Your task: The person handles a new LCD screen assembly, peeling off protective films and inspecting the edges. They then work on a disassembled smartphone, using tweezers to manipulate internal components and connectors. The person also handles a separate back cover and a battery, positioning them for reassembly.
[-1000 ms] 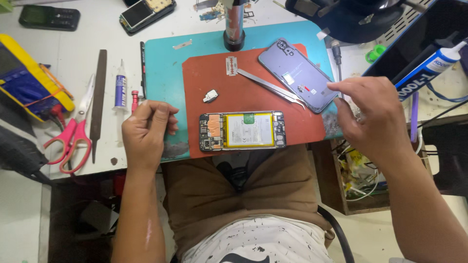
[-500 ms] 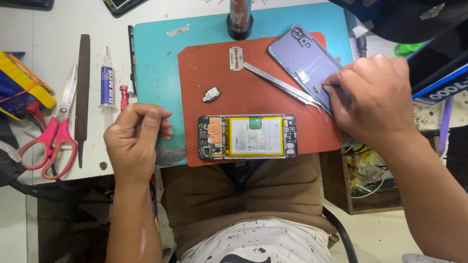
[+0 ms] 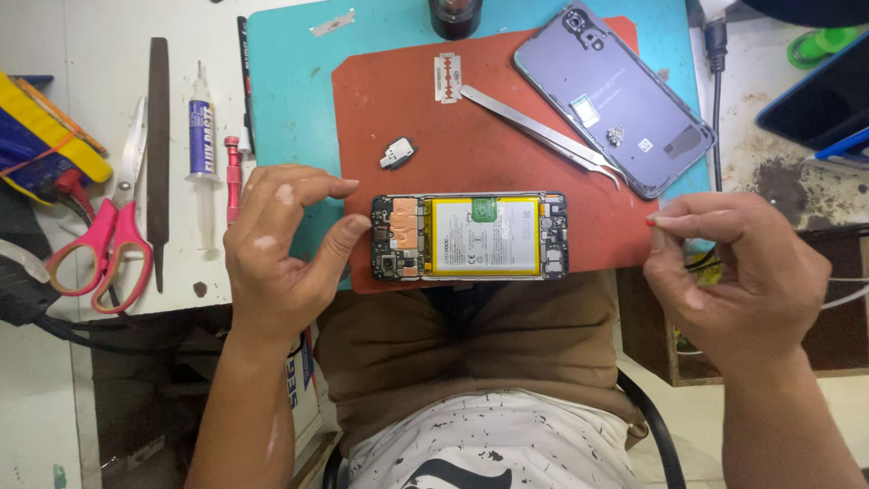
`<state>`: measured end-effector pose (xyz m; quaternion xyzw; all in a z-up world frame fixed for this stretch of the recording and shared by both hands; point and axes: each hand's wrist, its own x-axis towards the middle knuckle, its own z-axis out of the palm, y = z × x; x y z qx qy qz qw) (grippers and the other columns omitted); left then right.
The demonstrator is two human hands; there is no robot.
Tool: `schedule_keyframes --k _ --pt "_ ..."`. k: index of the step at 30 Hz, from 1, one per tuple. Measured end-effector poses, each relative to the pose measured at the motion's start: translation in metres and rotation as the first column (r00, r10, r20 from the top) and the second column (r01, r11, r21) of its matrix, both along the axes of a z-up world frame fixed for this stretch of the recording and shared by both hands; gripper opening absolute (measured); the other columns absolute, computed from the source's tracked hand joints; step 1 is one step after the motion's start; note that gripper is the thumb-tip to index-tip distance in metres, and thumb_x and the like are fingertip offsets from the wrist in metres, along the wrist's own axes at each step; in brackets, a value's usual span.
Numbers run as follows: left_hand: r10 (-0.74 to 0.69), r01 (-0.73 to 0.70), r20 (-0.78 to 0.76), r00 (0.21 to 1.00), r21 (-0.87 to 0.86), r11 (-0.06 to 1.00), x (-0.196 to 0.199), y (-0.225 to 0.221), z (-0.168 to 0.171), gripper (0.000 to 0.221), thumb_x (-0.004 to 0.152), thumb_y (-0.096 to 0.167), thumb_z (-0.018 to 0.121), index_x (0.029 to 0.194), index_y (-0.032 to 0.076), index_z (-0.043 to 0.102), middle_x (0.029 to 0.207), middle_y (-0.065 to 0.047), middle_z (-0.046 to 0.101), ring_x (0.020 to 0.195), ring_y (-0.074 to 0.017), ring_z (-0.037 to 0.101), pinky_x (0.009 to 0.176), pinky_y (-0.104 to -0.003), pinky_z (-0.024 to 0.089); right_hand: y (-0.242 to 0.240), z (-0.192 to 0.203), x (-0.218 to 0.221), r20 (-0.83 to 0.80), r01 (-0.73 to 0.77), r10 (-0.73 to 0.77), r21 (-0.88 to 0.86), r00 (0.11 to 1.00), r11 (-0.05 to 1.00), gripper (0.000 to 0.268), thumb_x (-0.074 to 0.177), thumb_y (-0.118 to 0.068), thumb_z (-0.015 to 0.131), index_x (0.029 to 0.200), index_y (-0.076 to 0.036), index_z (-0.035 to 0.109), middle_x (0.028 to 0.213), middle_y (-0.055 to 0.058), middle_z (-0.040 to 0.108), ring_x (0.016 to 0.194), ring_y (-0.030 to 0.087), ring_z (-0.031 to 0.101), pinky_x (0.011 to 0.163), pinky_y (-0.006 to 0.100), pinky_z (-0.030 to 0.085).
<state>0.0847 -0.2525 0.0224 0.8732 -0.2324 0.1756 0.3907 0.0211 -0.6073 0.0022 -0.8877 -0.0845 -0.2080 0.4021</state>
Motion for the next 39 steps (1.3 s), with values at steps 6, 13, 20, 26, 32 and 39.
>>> schedule_keyframes --k 6,13,20,26,32,39 --pt "-0.201 0.19 0.044 0.979 0.179 0.965 0.003 -0.042 0.028 0.026 0.095 0.012 0.081 0.116 0.003 0.068 0.112 -0.008 0.067 0.11 -0.0291 0.062 0.097 -0.041 0.052 0.019 -0.008 0.001 0.034 -0.033 0.028 0.167 0.999 0.985 0.022 0.095 0.012 0.077 0.101 0.001 0.058 0.106 0.015 0.07 0.093 0.014 0.07 0.081 0.022 0.057" --pt "-0.363 0.345 0.06 0.93 0.195 0.918 0.017 -0.094 0.038 0.026 0.09 0.002 0.079 0.113 0.0 0.067 0.106 -0.01 0.065 0.105 -0.0303 0.061 0.094 -0.043 0.051 0.022 -0.033 -0.005 0.001 -0.03 0.033 0.385 0.999 0.922 0.039 0.099 0.013 0.073 0.114 -0.001 0.04 0.112 0.021 0.065 0.093 0.016 0.066 0.079 0.021 0.056" --pt "-0.43 0.42 0.038 0.902 0.152 0.895 0.017 -0.127 0.026 0.024 0.088 0.005 0.078 0.109 0.0 0.068 0.102 -0.009 0.064 0.101 -0.0295 0.061 0.091 -0.046 0.05 0.021 -0.042 -0.007 0.059 -0.078 0.059 0.412 0.996 0.908 0.045 0.1 0.013 0.073 0.121 -0.003 0.036 0.108 0.021 0.064 0.093 0.017 0.067 0.087 0.024 0.057" --pt "-0.356 0.312 0.1 0.929 0.306 0.9 0.021 -0.115 0.027 0.025 0.082 -0.004 0.071 0.107 0.001 0.069 0.103 -0.01 0.065 0.105 -0.0294 0.06 0.093 -0.043 0.051 0.024 -0.029 -0.003 0.035 -0.092 0.086 0.391 0.996 0.916 0.042 0.099 0.012 0.071 0.121 -0.002 0.039 0.108 0.019 0.064 0.094 0.018 0.068 0.087 0.025 0.057" --pt "-0.406 0.349 0.072 0.911 0.388 0.853 0.033 -0.1 0.028 0.023 0.084 0.004 0.072 0.106 -0.002 0.068 0.102 -0.011 0.064 0.103 -0.0301 0.059 0.088 -0.044 0.049 0.028 0.001 0.006 0.104 0.036 -0.019 -0.163 0.994 0.986 0.027 0.099 0.011 0.08 0.114 -0.001 0.061 0.102 0.013 0.069 0.094 0.025 0.069 0.085 0.03 0.055" --pt "-0.449 0.396 -0.003 0.894 0.476 0.785 0.042 -0.103 0.024 0.017 0.088 0.01 0.074 0.103 0.005 0.067 0.095 -0.008 0.059 0.099 -0.0293 0.057 0.084 -0.044 0.046 0.029 0.01 0.012 0.092 0.005 0.02 -0.265 0.996 0.964 0.025 0.095 0.014 0.079 0.11 -0.002 0.067 0.104 0.01 0.072 0.094 0.024 0.069 0.083 0.033 0.054"
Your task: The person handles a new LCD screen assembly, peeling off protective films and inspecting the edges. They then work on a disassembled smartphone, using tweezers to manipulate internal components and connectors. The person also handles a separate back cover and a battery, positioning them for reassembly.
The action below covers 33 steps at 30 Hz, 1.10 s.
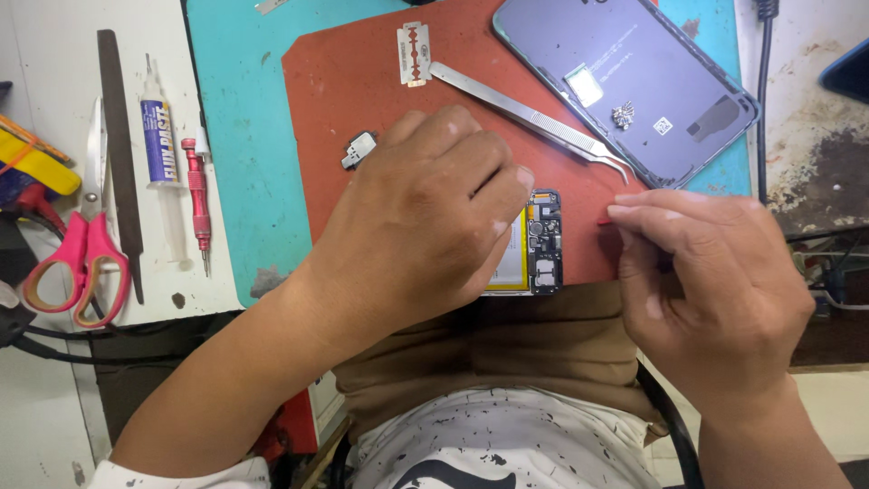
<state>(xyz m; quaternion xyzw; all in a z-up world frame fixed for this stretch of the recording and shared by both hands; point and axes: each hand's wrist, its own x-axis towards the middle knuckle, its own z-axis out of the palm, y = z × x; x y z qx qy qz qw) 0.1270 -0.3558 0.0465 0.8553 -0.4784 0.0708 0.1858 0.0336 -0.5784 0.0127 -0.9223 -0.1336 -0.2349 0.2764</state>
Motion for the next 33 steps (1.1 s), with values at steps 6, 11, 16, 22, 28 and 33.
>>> schedule_keyframes --k 6,11,16,22,28,33 --pt "0.012 -0.014 -0.078 0.997 -0.032 0.999 -0.007 0.011 0.007 0.029 0.093 0.014 0.076 0.116 0.0 0.066 0.109 -0.01 0.062 0.111 -0.0304 0.059 0.095 -0.045 0.047 -0.004 -0.009 -0.003 -0.001 0.015 -0.015 0.039 1.0 0.999 0.017 0.1 0.008 0.08 0.108 -0.002 0.068 0.101 0.01 0.071 0.092 0.023 0.07 0.085 0.031 0.054" --pt "0.051 -0.048 -0.16 0.986 0.017 0.999 -0.018 0.022 0.011 0.037 0.091 0.02 0.077 0.119 -0.001 0.065 0.121 -0.013 0.062 0.116 -0.0332 0.059 0.099 -0.047 0.047 -0.006 -0.015 -0.006 0.004 0.021 -0.021 0.057 1.0 0.998 0.014 0.101 0.006 0.079 0.106 -0.001 0.068 0.1 0.01 0.071 0.092 0.023 0.07 0.087 0.032 0.053" --pt "0.055 -0.049 -0.17 0.984 0.044 0.998 -0.019 0.031 0.015 0.036 0.094 0.019 0.075 0.121 0.0 0.064 0.124 -0.014 0.061 0.118 -0.034 0.058 0.101 -0.047 0.048 -0.006 -0.015 -0.007 0.003 0.026 -0.026 0.031 1.0 0.999 0.013 0.101 0.006 0.079 0.106 -0.002 0.069 0.103 0.01 0.073 0.096 0.023 0.071 0.089 0.032 0.054" --pt "0.016 -0.016 -0.128 0.992 -0.004 1.0 -0.015 0.025 0.012 0.028 0.096 0.014 0.073 0.118 -0.001 0.064 0.121 -0.013 0.063 0.118 -0.033 0.06 0.101 -0.046 0.049 -0.006 -0.018 -0.008 0.011 0.024 -0.025 0.055 1.0 0.998 0.014 0.101 0.005 0.079 0.107 -0.001 0.068 0.103 0.01 0.073 0.097 0.023 0.071 0.089 0.031 0.054" --pt "-0.018 0.016 -0.068 0.998 -0.026 1.0 -0.005 0.005 0.007 0.028 0.092 0.004 0.068 0.119 -0.002 0.064 0.109 -0.013 0.061 0.108 -0.0325 0.06 0.097 -0.044 0.051 -0.006 -0.017 -0.01 -0.001 0.042 -0.042 0.06 0.999 0.997 0.014 0.102 0.005 0.079 0.107 -0.002 0.068 0.104 0.01 0.073 0.099 0.024 0.071 0.091 0.031 0.055" --pt "-0.005 0.005 0.005 1.0 -0.034 0.999 -0.003 0.0 0.016 0.028 0.085 0.003 0.069 0.112 -0.004 0.065 0.103 -0.014 0.062 0.102 -0.0324 0.06 0.089 -0.044 0.051 -0.007 -0.016 -0.009 0.006 0.042 -0.042 0.052 0.999 0.998 0.014 0.1 0.005 0.08 0.106 -0.002 0.068 0.104 0.01 0.072 0.099 0.025 0.071 0.09 0.032 0.055"
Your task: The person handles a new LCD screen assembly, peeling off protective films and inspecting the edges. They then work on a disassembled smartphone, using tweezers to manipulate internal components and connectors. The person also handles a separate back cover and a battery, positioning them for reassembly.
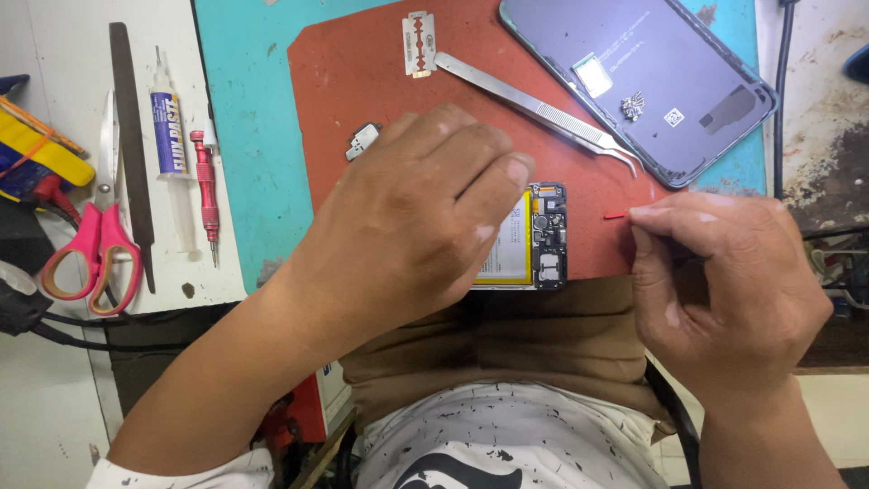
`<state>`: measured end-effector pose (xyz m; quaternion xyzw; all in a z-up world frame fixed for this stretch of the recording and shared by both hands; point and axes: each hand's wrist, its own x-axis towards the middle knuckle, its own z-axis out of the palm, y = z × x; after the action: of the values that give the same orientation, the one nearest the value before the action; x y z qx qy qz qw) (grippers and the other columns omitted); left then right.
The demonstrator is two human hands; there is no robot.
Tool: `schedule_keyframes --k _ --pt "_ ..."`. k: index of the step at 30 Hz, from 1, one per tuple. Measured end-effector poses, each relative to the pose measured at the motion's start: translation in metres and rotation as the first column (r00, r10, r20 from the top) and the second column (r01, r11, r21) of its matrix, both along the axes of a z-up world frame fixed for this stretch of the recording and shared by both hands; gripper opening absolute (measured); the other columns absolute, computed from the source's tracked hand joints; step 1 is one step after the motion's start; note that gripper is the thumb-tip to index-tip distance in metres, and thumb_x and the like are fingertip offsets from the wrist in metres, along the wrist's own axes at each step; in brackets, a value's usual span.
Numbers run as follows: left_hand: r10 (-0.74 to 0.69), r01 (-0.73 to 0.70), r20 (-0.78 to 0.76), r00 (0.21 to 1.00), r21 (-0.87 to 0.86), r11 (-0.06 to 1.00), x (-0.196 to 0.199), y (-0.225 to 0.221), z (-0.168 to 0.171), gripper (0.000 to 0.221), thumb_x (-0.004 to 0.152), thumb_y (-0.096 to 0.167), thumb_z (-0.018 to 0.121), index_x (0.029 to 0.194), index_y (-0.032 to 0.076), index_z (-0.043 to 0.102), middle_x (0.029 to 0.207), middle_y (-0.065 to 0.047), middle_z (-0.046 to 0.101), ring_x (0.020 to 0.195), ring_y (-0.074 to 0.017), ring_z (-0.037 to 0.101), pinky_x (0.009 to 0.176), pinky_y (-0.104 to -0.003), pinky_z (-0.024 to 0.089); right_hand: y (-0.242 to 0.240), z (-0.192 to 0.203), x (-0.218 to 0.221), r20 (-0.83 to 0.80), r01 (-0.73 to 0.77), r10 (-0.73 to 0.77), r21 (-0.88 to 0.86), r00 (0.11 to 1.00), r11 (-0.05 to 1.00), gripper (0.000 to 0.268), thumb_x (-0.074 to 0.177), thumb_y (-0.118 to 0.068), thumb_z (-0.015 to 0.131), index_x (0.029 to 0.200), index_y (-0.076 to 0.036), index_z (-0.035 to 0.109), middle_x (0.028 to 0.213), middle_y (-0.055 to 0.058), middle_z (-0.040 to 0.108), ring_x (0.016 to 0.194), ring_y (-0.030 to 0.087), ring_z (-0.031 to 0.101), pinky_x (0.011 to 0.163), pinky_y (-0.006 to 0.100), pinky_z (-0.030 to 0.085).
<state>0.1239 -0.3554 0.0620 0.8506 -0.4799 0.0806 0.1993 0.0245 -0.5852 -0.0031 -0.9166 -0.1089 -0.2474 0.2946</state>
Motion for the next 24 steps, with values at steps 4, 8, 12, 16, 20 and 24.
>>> schedule_keyframes --k 4,8,12,16,20,24 --pt "0.053 -0.052 -0.026 0.998 0.031 0.998 -0.003 0.02 0.006 0.022 0.092 0.004 0.07 0.113 0.0 0.066 0.111 -0.012 0.064 0.108 -0.0305 0.061 0.092 -0.044 0.05 -0.001 -0.001 0.0 0.013 -0.014 0.014 -0.014 1.0 1.0 0.014 0.101 0.005 0.079 0.106 -0.002 0.068 0.103 0.01 0.072 0.099 0.025 0.07 0.09 0.033 0.055" --pt "0.139 -0.138 -0.015 0.99 0.048 0.989 -0.005 0.041 0.003 0.016 0.101 0.005 0.072 0.115 0.001 0.067 0.115 -0.011 0.064 0.112 -0.0292 0.061 0.1 -0.042 0.051 -0.001 -0.005 -0.002 0.013 -0.009 0.01 -0.024 1.0 1.0 0.012 0.103 0.004 0.078 0.107 -0.003 0.069 0.105 0.009 0.072 0.1 0.024 0.07 0.092 0.032 0.054" --pt "0.158 -0.158 0.037 0.987 0.008 0.987 0.001 0.051 -0.001 0.01 0.1 0.001 0.071 0.11 -0.001 0.068 0.109 -0.011 0.065 0.105 -0.0286 0.061 0.095 -0.04 0.051 -0.002 -0.007 -0.002 0.027 -0.016 0.017 -0.035 1.0 0.999 0.015 0.105 0.006 0.08 0.107 -0.002 0.068 0.104 0.01 0.072 0.099 0.025 0.069 0.09 0.033 0.054" --pt "0.07 -0.061 0.096 0.993 -0.091 0.994 0.017 0.04 -0.013 0.015 0.099 -0.001 0.069 0.114 0.001 0.069 0.11 -0.009 0.064 0.108 -0.0273 0.059 0.097 -0.04 0.05 0.0 -0.013 -0.002 0.057 -0.007 0.008 -0.018 0.998 1.0 0.016 0.106 0.008 0.08 0.107 -0.002 0.068 0.104 0.01 0.071 0.097 0.024 0.069 0.088 0.033 0.053" --pt "-0.059 0.09 0.185 0.981 -0.167 0.982 0.039 -0.002 -0.039 0.02 0.09 -0.001 0.067 0.11 0.003 0.068 0.107 -0.008 0.061 0.11 -0.0275 0.057 0.097 -0.04 0.051 0.003 -0.015 -0.004 0.068 0.013 -0.012 -0.014 0.998 1.0 0.016 0.108 0.009 0.08 0.108 -0.003 0.068 0.106 0.011 0.07 0.099 0.025 0.069 0.089 0.033 0.054" --pt "-0.051 0.069 0.205 0.978 -0.083 0.994 0.051 -0.028 -0.053 0.01 0.093 0.003 0.065 0.102 0.007 0.063 0.102 -0.007 0.058 0.107 -0.0265 0.057 0.094 -0.042 0.05 0.001 -0.012 -0.006 0.064 0.014 -0.015 0.014 0.998 1.0 0.016 0.106 0.009 0.078 0.108 -0.003 0.068 0.107 0.011 0.07 0.099 0.026 0.069 0.088 0.033 0.055"
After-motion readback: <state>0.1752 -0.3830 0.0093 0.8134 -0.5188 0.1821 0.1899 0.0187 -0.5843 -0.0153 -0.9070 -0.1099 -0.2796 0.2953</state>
